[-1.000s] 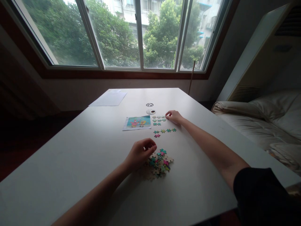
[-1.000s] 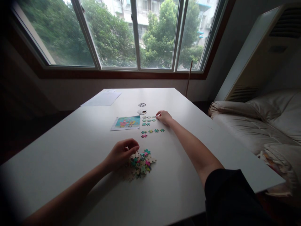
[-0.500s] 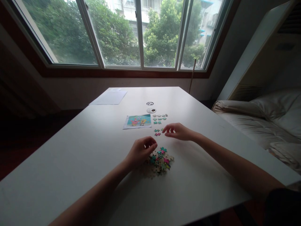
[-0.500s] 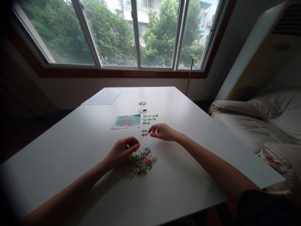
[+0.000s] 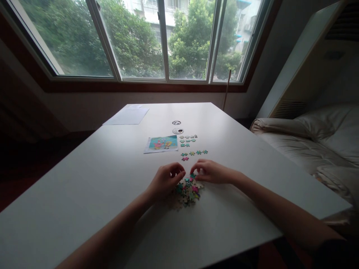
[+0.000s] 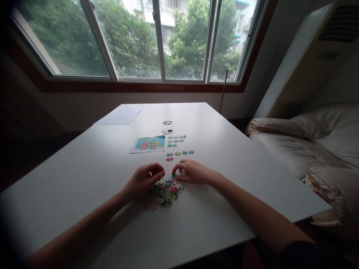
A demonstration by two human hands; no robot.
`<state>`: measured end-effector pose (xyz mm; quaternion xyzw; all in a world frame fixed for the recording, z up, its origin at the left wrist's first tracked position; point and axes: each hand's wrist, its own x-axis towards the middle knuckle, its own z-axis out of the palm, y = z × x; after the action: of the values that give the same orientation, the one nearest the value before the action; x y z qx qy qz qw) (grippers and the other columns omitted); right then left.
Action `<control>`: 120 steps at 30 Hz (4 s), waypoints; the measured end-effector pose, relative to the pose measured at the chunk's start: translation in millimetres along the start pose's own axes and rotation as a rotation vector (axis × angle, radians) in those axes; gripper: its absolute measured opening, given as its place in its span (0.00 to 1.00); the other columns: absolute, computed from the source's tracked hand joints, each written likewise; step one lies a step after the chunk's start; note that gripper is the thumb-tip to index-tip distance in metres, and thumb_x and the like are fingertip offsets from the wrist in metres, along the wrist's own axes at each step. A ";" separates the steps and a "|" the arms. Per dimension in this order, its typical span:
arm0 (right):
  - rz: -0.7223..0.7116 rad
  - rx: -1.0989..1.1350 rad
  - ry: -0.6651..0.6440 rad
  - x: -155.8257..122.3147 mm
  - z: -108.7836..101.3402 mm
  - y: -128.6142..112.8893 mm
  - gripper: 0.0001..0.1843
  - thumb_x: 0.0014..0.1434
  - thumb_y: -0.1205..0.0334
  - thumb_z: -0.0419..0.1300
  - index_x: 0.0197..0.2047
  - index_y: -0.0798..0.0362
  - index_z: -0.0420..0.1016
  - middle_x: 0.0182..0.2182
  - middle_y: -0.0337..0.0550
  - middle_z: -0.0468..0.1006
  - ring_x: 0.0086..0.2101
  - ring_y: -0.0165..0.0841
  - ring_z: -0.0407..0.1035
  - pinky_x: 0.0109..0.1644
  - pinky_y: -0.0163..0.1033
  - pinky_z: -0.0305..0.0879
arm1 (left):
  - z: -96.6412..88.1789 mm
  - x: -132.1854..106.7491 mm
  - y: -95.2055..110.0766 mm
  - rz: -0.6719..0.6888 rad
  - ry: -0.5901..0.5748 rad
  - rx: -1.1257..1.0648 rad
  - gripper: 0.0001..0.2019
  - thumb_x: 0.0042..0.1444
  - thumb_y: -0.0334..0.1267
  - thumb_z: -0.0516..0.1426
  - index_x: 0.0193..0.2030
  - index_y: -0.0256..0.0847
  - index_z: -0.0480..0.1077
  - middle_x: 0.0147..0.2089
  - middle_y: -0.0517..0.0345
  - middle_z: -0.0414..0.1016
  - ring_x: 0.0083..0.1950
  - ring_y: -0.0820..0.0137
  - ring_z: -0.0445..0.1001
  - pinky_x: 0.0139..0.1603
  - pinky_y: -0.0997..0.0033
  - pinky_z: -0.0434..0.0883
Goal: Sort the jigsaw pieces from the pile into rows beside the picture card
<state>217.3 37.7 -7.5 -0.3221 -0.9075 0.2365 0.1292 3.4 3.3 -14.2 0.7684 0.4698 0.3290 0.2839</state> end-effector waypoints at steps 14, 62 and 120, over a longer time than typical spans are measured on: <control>0.043 0.221 0.104 -1.6 6.7 -10.6 0.07 0.52 0.68 0.56 0.37 0.56 0.68 0.28 0.39 0.71 0.27 0.25 0.62 0.31 0.30 0.59 | 0.2 -0.5 -0.7 0.009 -0.002 0.006 0.07 0.52 0.38 0.53 0.30 0.37 0.69 0.22 0.63 0.66 0.24 0.77 0.61 0.25 0.79 0.60; -0.081 0.060 0.504 -1.5 12.4 -16.7 0.06 0.55 0.60 0.57 0.34 0.53 0.70 0.28 0.40 0.72 0.26 0.25 0.62 0.31 0.32 0.61 | -1.3 2.2 3.7 -0.131 0.030 -0.330 0.10 0.50 0.41 0.56 0.27 0.35 0.69 0.22 0.60 0.68 0.25 0.75 0.65 0.26 0.76 0.62; -0.060 0.006 0.730 -4.5 0.3 1.8 0.05 0.55 0.62 0.57 0.34 0.54 0.71 0.28 0.40 0.73 0.24 0.24 0.63 0.29 0.31 0.62 | -2.5 5.0 -10.6 -0.135 0.111 -0.220 0.10 0.50 0.42 0.55 0.28 0.36 0.69 0.22 0.62 0.67 0.24 0.74 0.66 0.27 0.76 0.63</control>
<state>221.6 36.0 -9.0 -0.3583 -0.8100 0.1046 0.4522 -2.5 12.4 -19.3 0.6799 0.4965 0.4005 0.3617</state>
